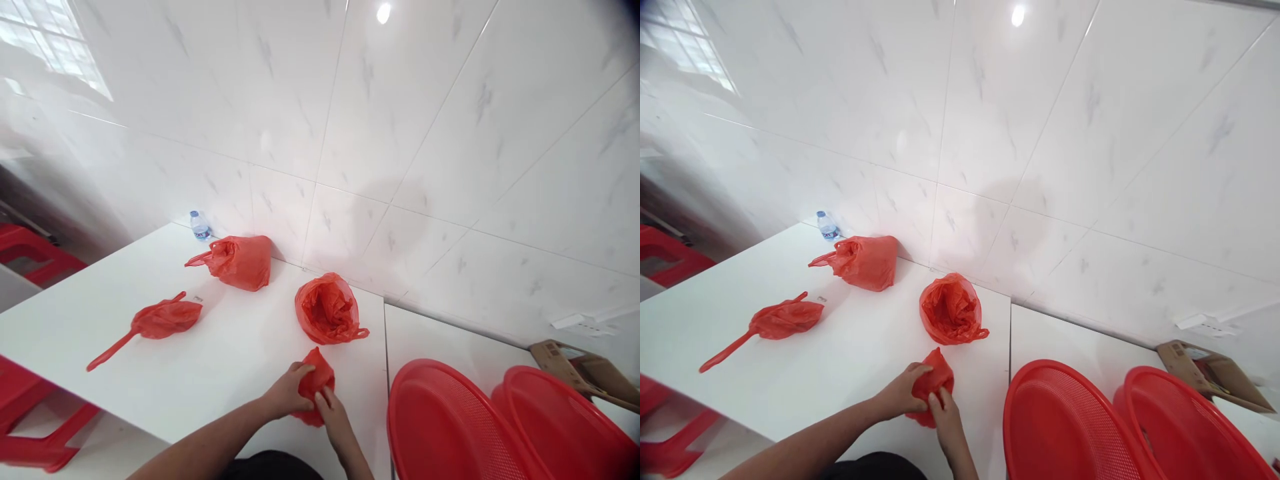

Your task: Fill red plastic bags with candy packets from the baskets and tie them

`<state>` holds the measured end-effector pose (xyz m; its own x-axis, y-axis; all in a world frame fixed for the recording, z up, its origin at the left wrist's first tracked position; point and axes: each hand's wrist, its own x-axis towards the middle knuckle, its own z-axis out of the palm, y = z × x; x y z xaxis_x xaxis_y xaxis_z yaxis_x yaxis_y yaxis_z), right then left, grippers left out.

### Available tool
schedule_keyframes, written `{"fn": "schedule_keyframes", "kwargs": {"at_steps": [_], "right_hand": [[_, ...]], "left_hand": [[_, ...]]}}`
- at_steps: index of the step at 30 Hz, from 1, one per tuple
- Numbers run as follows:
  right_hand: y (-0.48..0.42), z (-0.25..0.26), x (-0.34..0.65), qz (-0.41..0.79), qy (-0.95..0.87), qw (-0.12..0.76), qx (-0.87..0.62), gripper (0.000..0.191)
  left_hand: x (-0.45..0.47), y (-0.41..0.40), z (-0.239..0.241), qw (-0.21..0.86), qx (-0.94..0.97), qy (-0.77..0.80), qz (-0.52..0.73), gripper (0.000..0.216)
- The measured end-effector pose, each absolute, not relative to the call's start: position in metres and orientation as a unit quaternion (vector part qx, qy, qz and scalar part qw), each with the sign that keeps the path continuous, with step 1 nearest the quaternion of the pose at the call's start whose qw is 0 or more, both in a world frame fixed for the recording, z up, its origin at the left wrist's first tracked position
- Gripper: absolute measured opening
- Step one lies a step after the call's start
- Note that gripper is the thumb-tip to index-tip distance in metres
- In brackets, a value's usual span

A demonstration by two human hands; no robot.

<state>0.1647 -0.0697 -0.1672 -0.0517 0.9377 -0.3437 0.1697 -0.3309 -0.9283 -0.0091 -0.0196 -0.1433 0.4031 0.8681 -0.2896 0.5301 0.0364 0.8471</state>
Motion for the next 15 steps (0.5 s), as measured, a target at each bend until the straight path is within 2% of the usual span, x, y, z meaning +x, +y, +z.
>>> {"fn": "schedule_keyframes", "kwargs": {"at_steps": [2,4,6,12,15], "right_hand": [[-0.072,-0.171,0.158,0.593,-0.464,0.327,-0.571,0.038],[-0.069,-0.174,0.160,0.587,-0.445,0.321,-0.595,0.045],[-0.064,-0.175,0.167,0.570,-0.433,0.320,-0.621,0.051],[-0.049,-0.158,0.193,0.538,-0.432,0.316,-0.651,0.045],[-0.035,-0.142,0.202,0.505,-0.445,0.326,-0.664,0.043]], "left_hand": [[-0.018,-0.015,-0.141,0.441,0.699,0.548,0.127,0.030],[-0.034,-0.005,-0.135,0.406,0.706,0.570,0.110,0.012],[-0.056,0.005,-0.124,0.380,0.705,0.589,0.110,0.010],[-0.136,0.021,-0.078,0.270,0.680,0.672,0.115,0.014],[-0.167,0.022,-0.063,0.159,0.653,0.729,0.128,0.020]]}}
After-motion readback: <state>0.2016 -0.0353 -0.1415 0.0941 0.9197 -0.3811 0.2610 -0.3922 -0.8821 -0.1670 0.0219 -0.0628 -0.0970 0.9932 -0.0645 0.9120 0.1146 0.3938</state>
